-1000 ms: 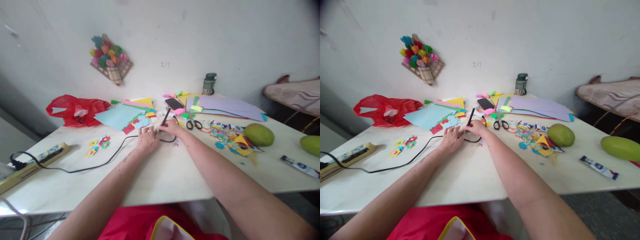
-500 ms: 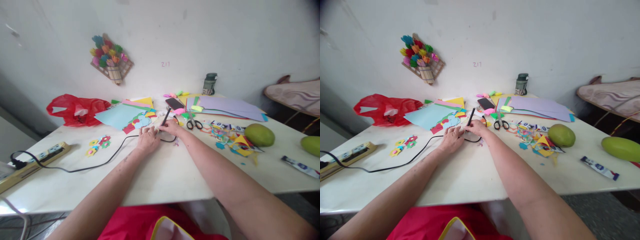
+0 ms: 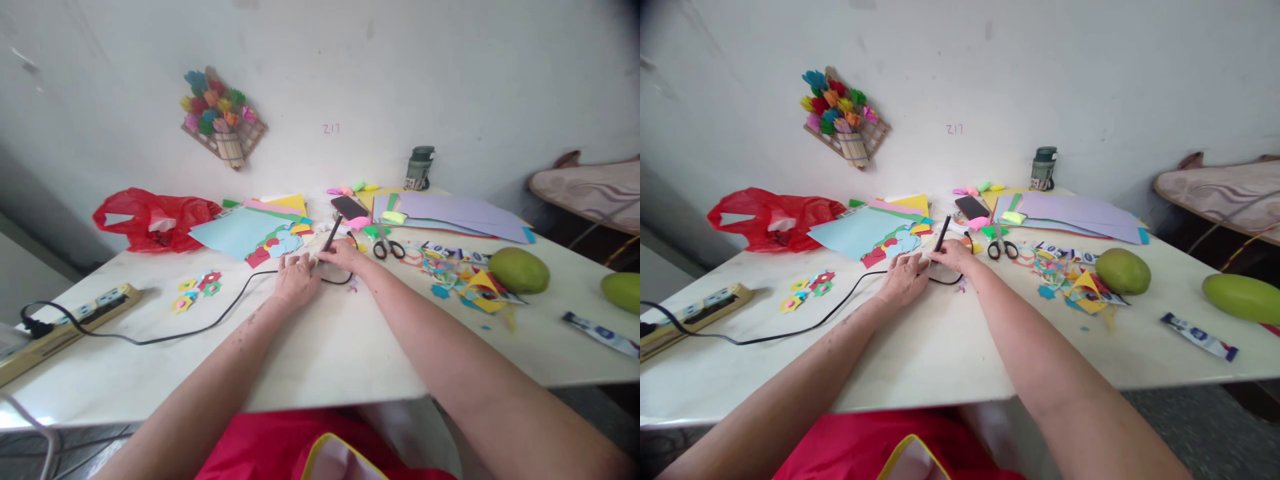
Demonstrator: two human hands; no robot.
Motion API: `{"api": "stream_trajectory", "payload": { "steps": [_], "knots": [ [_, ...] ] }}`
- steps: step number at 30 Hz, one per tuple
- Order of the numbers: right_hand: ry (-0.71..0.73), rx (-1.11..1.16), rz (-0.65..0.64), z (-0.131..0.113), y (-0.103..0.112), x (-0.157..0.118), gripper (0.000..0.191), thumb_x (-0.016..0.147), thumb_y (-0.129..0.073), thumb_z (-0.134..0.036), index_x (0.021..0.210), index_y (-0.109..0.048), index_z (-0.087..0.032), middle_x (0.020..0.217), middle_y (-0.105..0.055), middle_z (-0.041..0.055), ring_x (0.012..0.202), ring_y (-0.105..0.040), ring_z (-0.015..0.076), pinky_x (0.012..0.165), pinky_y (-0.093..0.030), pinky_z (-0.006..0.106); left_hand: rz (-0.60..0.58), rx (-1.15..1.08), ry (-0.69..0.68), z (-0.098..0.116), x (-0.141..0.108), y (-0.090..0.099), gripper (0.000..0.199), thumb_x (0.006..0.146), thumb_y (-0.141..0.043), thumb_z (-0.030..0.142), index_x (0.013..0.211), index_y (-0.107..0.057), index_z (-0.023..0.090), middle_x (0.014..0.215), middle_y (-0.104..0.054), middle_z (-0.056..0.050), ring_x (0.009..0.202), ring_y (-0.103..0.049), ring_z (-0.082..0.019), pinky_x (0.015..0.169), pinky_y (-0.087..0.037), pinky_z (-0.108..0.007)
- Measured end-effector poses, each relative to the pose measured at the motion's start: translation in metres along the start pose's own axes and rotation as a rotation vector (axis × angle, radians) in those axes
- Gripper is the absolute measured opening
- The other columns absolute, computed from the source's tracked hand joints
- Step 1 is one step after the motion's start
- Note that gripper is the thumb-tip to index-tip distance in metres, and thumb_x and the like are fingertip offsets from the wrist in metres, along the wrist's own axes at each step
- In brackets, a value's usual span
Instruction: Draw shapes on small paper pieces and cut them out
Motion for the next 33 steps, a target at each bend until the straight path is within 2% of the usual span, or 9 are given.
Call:
{"api": "stream_trajectory", "payload": {
  "steps": [10,23,33],
  "knots": [
    [-0.007,-0.036,0.003,0.0012,-0.0001,0.0018,0.016,0.074,-0.063,-0.028,0.076,-0.07,-0.014,0.066,-0.064,0.0019,0.063,-0.057,0.0131,0.06,-0.043,0.023,0.009,-0.025,0.003,-0.0021,0.001,-0.0021,0.047,0.081,-0.039,0.025,0.126,-0.043,0.015,0.126,-0.057,-0.008,0.123,-0.041,-0.025,0.11,-0.016,-0.044],
    [-0.006,-0.038,0.021,0.0046,0.0005,0.0043,0.013,0.075,-0.06,-0.025,0.071,-0.066,-0.014,0.065,-0.064,0.0015,0.062,-0.057,0.0127,0.06,-0.043,0.023,0.015,-0.049,0.001,-0.0035,0.0018,-0.0044,0.05,0.081,-0.039,0.025,0.128,-0.041,0.008,0.125,-0.058,-0.011,0.124,-0.04,-0.027,0.109,-0.018,-0.045],
    [-0.017,-0.03,0.023,0.0042,0.0008,0.0045,0.012,0.075,-0.059,-0.023,0.069,-0.065,-0.015,0.065,-0.065,0.0018,0.063,-0.059,0.0133,0.063,-0.045,0.024,0.019,-0.037,-0.003,-0.003,0.0014,-0.0034,0.047,0.081,-0.04,0.025,0.126,-0.042,0.014,0.124,-0.059,-0.009,0.123,-0.041,-0.025,0.108,-0.02,-0.044]
  ]
}}
Point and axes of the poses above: each hand's wrist, its own x-axis towards the middle knuckle, its own y-axis out of the back of the hand, z = x × y, the point moved 7 cm from there along x, towards the middle knuckle
